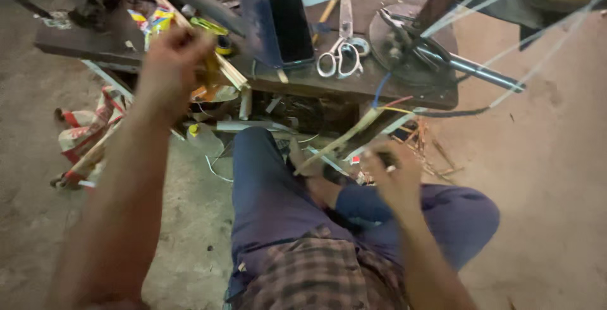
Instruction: The person sits on the floor and wraps electrical tape around the joined wires of a cable, pressing and smoothing the tape with their fingers. They use pliers and scissors at the start and handle a smartphone on the workbench between taping steps.
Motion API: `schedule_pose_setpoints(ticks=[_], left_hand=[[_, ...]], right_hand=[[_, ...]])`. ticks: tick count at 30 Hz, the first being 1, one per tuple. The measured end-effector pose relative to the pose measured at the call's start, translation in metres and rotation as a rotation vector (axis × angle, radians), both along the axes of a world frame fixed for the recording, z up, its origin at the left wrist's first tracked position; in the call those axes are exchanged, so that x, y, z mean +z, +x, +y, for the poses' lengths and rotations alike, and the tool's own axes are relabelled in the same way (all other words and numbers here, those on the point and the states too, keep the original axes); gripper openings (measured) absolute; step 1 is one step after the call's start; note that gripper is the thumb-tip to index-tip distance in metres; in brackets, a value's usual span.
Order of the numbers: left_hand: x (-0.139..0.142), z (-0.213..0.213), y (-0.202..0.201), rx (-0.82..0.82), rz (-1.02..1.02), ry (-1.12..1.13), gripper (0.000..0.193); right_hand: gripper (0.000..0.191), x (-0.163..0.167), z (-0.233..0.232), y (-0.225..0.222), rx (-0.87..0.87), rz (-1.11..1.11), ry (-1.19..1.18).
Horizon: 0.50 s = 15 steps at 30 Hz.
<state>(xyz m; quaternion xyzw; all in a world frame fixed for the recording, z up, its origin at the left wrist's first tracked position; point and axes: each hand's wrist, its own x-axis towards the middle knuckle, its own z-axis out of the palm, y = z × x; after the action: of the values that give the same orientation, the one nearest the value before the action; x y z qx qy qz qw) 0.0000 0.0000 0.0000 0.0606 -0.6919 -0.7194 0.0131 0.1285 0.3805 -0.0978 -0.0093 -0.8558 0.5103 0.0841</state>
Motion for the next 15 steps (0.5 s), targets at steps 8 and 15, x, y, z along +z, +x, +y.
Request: schedule_pose_setpoints(ticks=[8,15], left_hand=[[-0.053,0.079,0.089,-0.286,0.097,0.142,0.016],[-0.062,0.107,0.115,-0.333,0.221,0.2,0.02]], right_hand=[[0.024,0.063,-0.056,0.009,0.376,0.143,-0.185],[0.028,0.07,-0.08,0.009,0.39,-0.004,-0.618]])
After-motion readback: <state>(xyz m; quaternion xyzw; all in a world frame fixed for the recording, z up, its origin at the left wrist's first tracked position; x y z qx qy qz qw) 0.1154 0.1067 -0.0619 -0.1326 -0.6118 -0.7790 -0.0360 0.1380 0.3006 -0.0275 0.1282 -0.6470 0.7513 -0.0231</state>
